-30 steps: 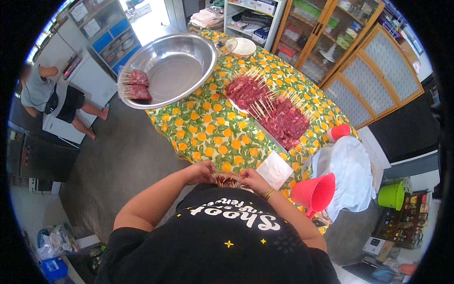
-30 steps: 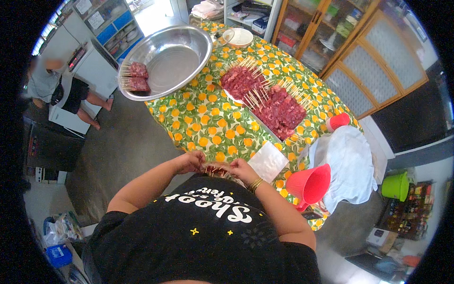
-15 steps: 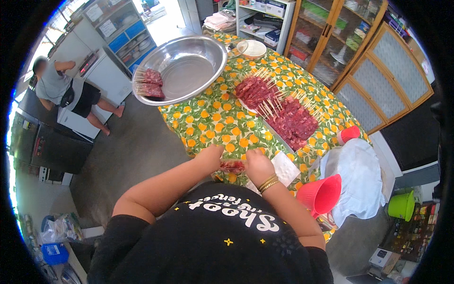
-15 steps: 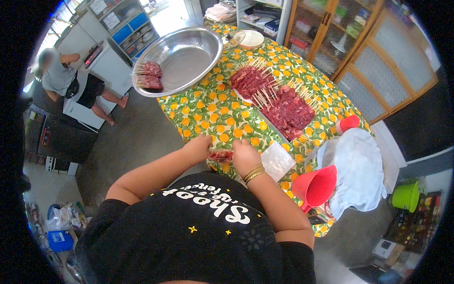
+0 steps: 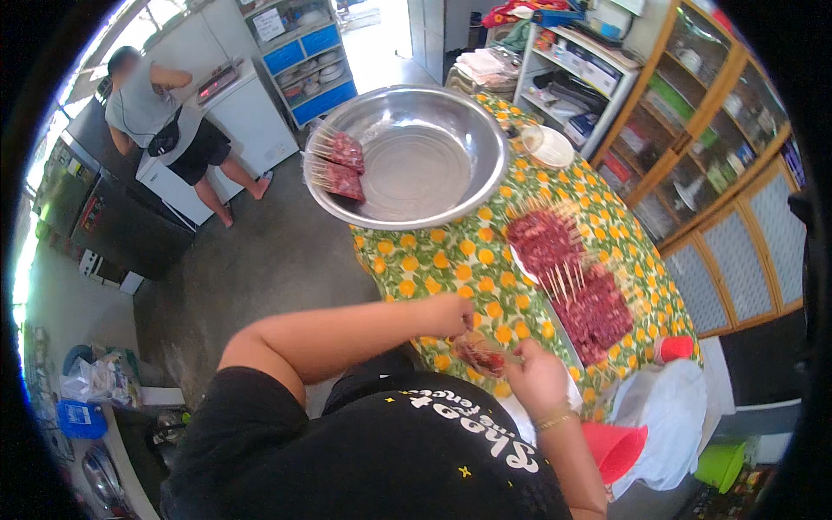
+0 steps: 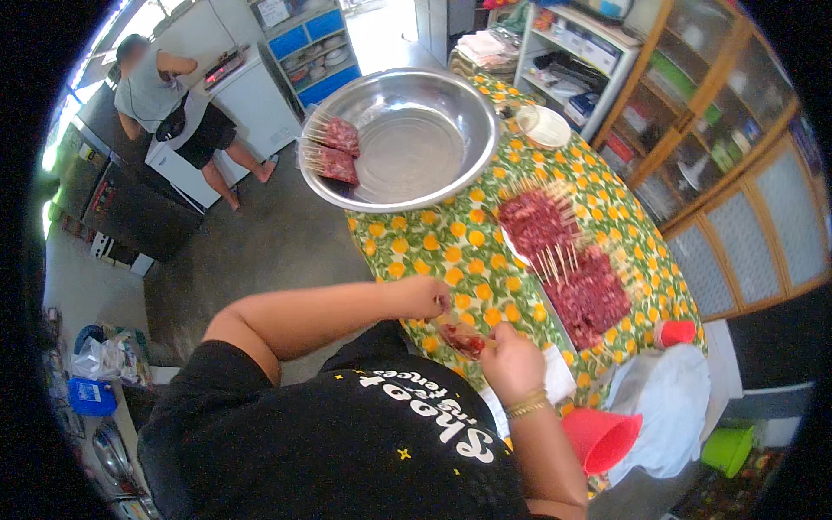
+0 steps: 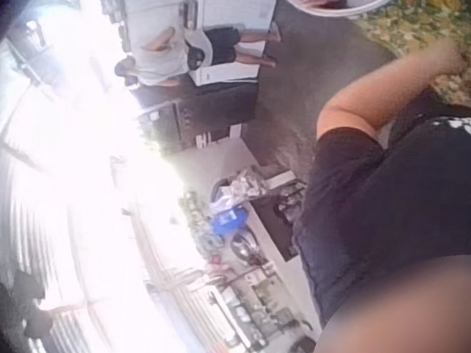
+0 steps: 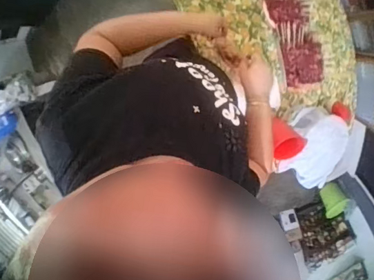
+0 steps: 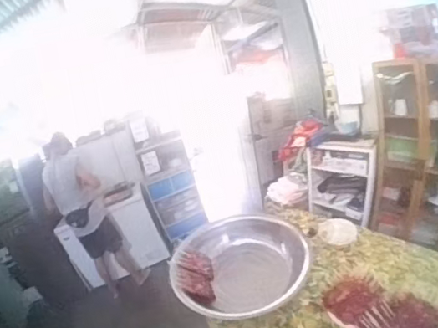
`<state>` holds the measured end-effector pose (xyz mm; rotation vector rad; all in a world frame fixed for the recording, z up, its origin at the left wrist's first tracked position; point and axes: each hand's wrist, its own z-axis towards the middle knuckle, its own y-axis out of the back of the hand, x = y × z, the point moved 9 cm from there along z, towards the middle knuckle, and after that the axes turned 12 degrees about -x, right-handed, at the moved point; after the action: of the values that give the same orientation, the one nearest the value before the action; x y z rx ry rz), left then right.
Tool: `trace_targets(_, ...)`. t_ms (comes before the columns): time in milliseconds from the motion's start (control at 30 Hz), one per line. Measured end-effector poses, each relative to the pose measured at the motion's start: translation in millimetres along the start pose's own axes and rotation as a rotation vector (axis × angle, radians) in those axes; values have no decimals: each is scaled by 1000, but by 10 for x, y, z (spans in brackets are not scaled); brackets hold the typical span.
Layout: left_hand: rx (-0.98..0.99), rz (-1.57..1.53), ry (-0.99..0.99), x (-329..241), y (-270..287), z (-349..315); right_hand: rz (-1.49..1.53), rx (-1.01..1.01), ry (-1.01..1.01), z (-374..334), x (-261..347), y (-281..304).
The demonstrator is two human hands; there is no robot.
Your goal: The person assembles raw meat onto wooden skewers at a table. They repeatedly pick up pieces of meat, thread them onto skewers, and place the finished skewers into a metal bowl. The person also briefly rinses a skewer at the sink and handles a plastic bag and a red cup.
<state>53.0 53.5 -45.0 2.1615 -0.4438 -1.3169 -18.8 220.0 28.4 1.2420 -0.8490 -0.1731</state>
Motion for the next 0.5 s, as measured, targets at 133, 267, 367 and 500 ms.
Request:
trace_targets(133, 8, 93, -230, -182, 1527, 297, -79, -135, 200, 850, 1136, 549)
trace_targets(267, -133, 231, -258, 7, 3041, 507, -3, -220, 319, 1873, 2054, 468)
trace_targets(367, -164, 297, -185, 553, 3660, 736, 99, -188, 273, 2600, 2326, -157)
trace_targets(500, -223, 368, -236, 1507, 3908, 1063, 198, -177, 176, 3178, 2443, -1221)
